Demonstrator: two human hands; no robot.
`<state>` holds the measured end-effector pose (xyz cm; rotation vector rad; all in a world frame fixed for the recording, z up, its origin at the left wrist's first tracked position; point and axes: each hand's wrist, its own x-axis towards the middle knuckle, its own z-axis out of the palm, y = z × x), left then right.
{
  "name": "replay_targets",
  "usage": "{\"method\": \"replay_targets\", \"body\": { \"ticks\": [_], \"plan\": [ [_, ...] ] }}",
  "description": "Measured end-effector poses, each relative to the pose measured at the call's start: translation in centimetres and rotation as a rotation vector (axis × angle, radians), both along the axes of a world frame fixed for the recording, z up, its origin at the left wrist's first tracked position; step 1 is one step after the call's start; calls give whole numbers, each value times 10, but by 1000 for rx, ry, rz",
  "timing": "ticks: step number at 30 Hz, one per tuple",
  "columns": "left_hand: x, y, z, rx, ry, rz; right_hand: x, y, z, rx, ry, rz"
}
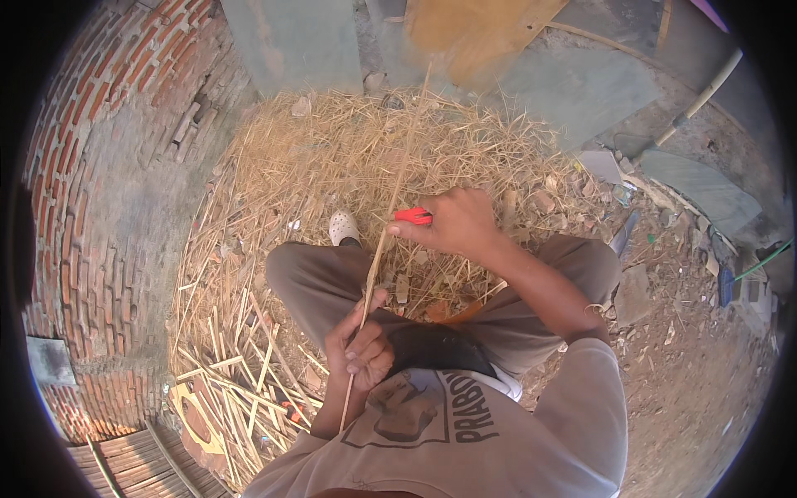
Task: The person sits cross-legged on the ground and uses a red utility knife to peel the outer layer off a long bamboo stick. They hold the stick with their left hand and scrape the knife along its length with their right hand, removing thin strips of material.
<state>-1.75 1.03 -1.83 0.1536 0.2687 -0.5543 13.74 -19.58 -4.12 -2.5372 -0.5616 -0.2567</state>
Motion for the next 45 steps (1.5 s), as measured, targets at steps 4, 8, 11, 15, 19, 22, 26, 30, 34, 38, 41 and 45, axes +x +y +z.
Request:
{"method": "replay_targets", "body": {
  "ticks": [4,8,11,15,19,22,26,30,34,38,41,45],
  "plan": [
    [-2,2,3,165,-8,3,-34,16,-2,70,-114,228],
    [-5,3,12,233,3,-11,2,-6,1,-20,-57,57],
    [-2,-1,18,274,-5,-33,10,-10,-7,80,-59,51],
    [-1,-1,24,323,-18,-70,22,-18,-7,-7,-264,91],
    [-14,3,21,275,-47,-126,59,-44,-12,28,-110,-264],
    [-26,2,22,295,20,-192,91,-79,-14,9,-8,-452],
    [-40,8,27,354,-6,-220,117,-92,-13,36,-12,-566],
    [-51,20,34,509,-59,-267,150,-157,-42,133,224,-882],
    [-45,30,25,693,-22,-20,133,-113,-34,202,259,-728],
    [-22,28,14,699,-96,69,42,-20,-16,234,93,-146],
    [-10,24,20,775,-106,49,-22,16,-2,145,-80,280],
    [-6,15,26,867,-192,-20,-14,15,-7,106,-98,191]
  ]
}}
